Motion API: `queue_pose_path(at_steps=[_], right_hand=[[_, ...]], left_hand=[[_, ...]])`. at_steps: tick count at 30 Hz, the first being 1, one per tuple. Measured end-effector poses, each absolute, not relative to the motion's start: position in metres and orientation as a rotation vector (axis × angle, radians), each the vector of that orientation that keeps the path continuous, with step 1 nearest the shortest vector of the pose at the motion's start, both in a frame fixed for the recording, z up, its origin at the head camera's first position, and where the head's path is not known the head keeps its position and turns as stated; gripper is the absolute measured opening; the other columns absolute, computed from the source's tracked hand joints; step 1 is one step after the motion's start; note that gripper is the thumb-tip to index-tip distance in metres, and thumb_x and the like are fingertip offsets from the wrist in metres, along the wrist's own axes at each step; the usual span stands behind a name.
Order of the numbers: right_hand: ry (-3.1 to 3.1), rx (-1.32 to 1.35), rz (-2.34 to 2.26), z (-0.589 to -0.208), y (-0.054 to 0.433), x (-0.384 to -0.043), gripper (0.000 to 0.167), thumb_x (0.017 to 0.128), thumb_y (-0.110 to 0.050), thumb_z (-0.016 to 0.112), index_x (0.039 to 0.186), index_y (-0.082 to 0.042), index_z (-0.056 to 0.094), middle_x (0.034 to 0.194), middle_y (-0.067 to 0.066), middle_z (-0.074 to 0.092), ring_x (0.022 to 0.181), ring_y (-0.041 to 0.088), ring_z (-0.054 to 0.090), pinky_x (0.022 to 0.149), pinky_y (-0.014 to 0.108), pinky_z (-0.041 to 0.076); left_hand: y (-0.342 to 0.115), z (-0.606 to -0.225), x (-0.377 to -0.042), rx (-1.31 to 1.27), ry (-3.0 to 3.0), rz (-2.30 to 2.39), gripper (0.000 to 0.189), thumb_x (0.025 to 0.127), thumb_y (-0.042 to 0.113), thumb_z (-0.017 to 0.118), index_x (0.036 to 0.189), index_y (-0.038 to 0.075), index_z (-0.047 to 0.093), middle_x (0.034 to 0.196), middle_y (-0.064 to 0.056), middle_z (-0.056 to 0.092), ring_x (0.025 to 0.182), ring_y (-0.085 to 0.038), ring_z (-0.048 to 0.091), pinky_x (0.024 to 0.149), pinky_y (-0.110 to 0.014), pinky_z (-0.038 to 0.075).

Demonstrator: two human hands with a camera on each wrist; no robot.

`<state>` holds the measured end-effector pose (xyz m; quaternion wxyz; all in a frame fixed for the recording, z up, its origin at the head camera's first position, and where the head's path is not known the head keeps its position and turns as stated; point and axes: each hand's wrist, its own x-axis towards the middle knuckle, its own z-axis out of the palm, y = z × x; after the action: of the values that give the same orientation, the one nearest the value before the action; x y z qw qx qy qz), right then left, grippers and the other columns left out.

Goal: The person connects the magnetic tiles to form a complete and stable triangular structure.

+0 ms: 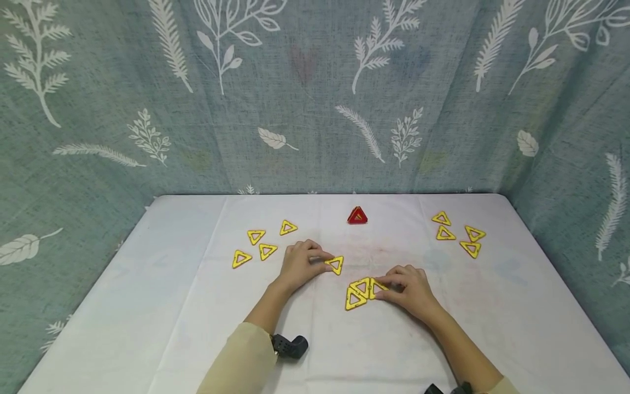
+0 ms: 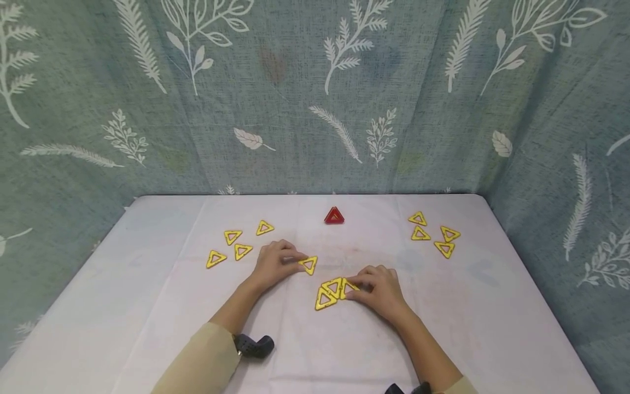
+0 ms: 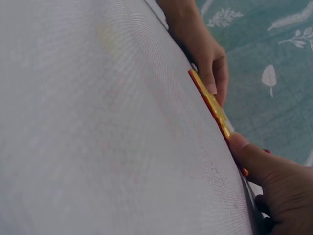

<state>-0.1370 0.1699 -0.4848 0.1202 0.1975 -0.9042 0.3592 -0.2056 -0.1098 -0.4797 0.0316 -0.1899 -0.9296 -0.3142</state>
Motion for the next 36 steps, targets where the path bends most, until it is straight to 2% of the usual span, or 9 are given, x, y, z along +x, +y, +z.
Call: queue_pose_path(at_steps=[5,12,19,27,36], right_hand=[[-2.657,0.558,1.070,-0.483,0.169,-0.137,0.030,0.066,-0.028,0.085,0.094,-0.019,0.077,0.081,-0.013,0.062,0.078,0.005,0.047,0.075,0.032,0.029],[-2.629,0.547,1.075,-0.485,0.169,-0.139,0.027,0.063,-0.027,0.086,0.087,-0.022,0.076,0.069,-0.018,0.056,0.072,0.002,0.043,0.073,0.031,0.027],[-2.627,0.597,1.061,-0.489,0.170,-0.140,0.026,0.064,-0.029,0.085,0.089,-0.023,0.077,0.070,-0.019,0.057,0.072,0.002,0.042,0.072,0.031,0.027],[-2.651,0.589,1.048,-0.487,0.171,-0.139,0.026,0.066,-0.029,0.084,0.091,-0.023,0.077,0.070,-0.020,0.056,0.073,0.002,0.041,0.072,0.031,0.026],[-2.643,0.589,1.053,-0.487,0.170,-0.139,0.026,0.065,-0.027,0.085,0.089,-0.022,0.077,0.069,-0.021,0.055,0.071,0.002,0.041,0.071,0.031,0.025]], left_hand=[[-0.104,-0.478,-0.205,-0.673,-2.867,-0.968,0.026,0.076,0.041,0.075,0.098,0.027,0.076,0.097,0.007,0.055,0.094,-0.014,0.048,0.092,-0.040,0.030],[-0.098,-0.477,-0.208,-0.851,-2.892,-0.897,0.023,0.078,0.042,0.074,0.098,0.031,0.076,0.100,0.010,0.054,0.099,-0.012,0.046,0.095,-0.040,0.028],[-0.094,-0.478,-0.210,-1.009,-2.935,-0.851,0.025,0.079,0.041,0.074,0.102,0.033,0.075,0.103,0.009,0.054,0.098,-0.011,0.044,0.095,-0.039,0.028],[-0.089,-0.477,-0.206,-1.074,-2.915,-0.796,0.039,0.069,0.049,0.079,0.104,0.035,0.073,0.105,0.010,0.053,0.101,-0.010,0.044,0.095,-0.037,0.028],[-0.087,-0.477,-0.204,-1.061,-2.923,-0.799,0.047,0.062,0.055,0.081,0.104,0.036,0.071,0.106,0.011,0.053,0.104,-0.011,0.044,0.099,-0.038,0.028]])
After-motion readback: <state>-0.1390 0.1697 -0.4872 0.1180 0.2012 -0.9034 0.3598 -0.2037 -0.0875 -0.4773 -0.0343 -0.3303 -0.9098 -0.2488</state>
